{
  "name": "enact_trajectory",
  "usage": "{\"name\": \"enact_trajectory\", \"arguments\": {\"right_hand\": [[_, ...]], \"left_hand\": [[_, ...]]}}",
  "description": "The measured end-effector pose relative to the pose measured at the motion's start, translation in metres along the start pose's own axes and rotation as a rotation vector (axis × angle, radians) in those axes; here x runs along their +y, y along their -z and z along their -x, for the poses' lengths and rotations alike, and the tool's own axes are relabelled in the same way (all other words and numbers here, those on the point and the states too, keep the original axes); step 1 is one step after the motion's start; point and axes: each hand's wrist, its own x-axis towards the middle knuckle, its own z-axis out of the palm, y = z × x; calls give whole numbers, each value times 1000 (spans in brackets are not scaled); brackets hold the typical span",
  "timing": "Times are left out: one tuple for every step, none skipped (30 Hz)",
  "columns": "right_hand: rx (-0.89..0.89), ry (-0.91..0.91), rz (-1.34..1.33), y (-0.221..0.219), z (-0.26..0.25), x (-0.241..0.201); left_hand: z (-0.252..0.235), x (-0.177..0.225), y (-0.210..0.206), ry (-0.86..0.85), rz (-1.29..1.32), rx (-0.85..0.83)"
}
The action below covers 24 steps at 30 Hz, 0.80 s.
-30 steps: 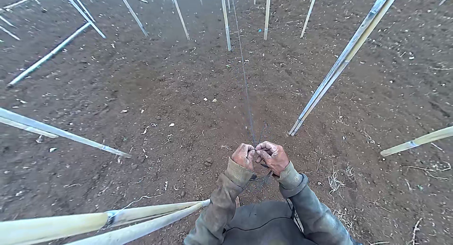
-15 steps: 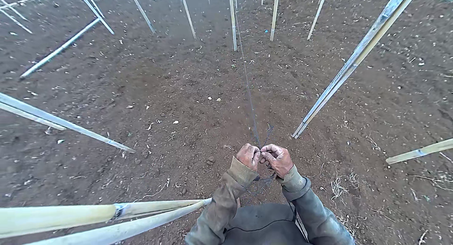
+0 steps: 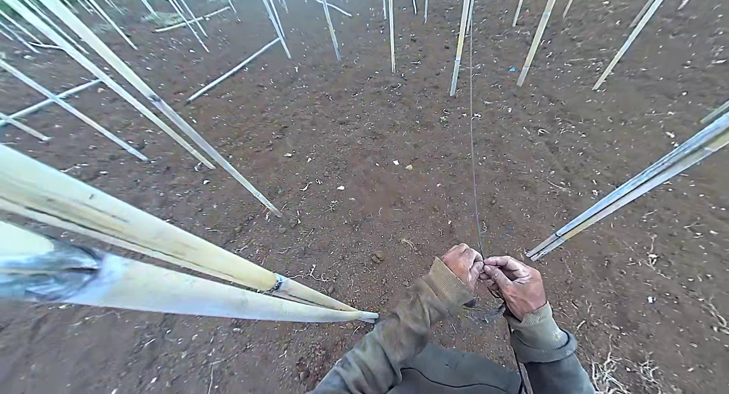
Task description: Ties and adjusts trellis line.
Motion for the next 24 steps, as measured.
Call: {"name": "enact_trajectory", "arguments": {"right_hand": [[-3,17,39,-1,0,2],[-10,32,67,-1,-1,4],[-18,47,83,-1,-3,5],[-25,54,91,0,-5,5],[-30,55,91,0,-5,4],[-32,46,93,1,-5,3],[-18,35,98,0,-4,2],[6,28,98,-1,-4,2],[28,28,113,-2,-3,2],[39,36,149,-4,-3,3],[44,53,197,-4,-3,4],[45,75,251,-5,-2,4],[46,94,291,-6,-2,5],[42,111,320,-7,-3,6],[29,128,355,-6,-3,7],[12,153,413,-5,-3,9],[0,188,490,-4,-4,11],[-8,219,572,-4,-5,13],[-12,236,635,-4,-5,13],[-18,240,687,-5,-5,12],[-27,230,729,-7,-5,9],[-38,209,760,-8,-5,6],[-48,187,781,-10,-5,4],[-55,170,792,-12,-5,2]], "left_hand": [[0,0,-1,11,-8,0],[1,-1,0,25,-10,-8],[1,-2,2,29,-10,-10],[0,-2,4,31,0,-9],[0,-4,5,27,11,2],[0,-5,6,20,21,15],[-1,-6,6,16,26,20],[-1,-7,6,6,29,22],[-2,-9,5,-9,29,27],[-2,-12,3,-20,31,30],[-2,-14,2,-31,30,30],[-3,-17,2,-36,32,20],[-3,-18,2,-45,35,12],[-4,-20,3,-55,41,5],[-5,-21,3,-68,50,-2],[-6,-22,3,-79,57,-11],[-7,-22,5,-83,60,-25],[-8,-23,5,-87,57,-30],[-9,-23,6,-93,42,-22],[-8,-23,5,-95,7,2],[-8,-23,3,-99,-53,54],[-6,-23,0,-108,-141,132],[-4,-22,-4,-114,-228,207],[-1,-20,-7,-104,-289,258]]}}
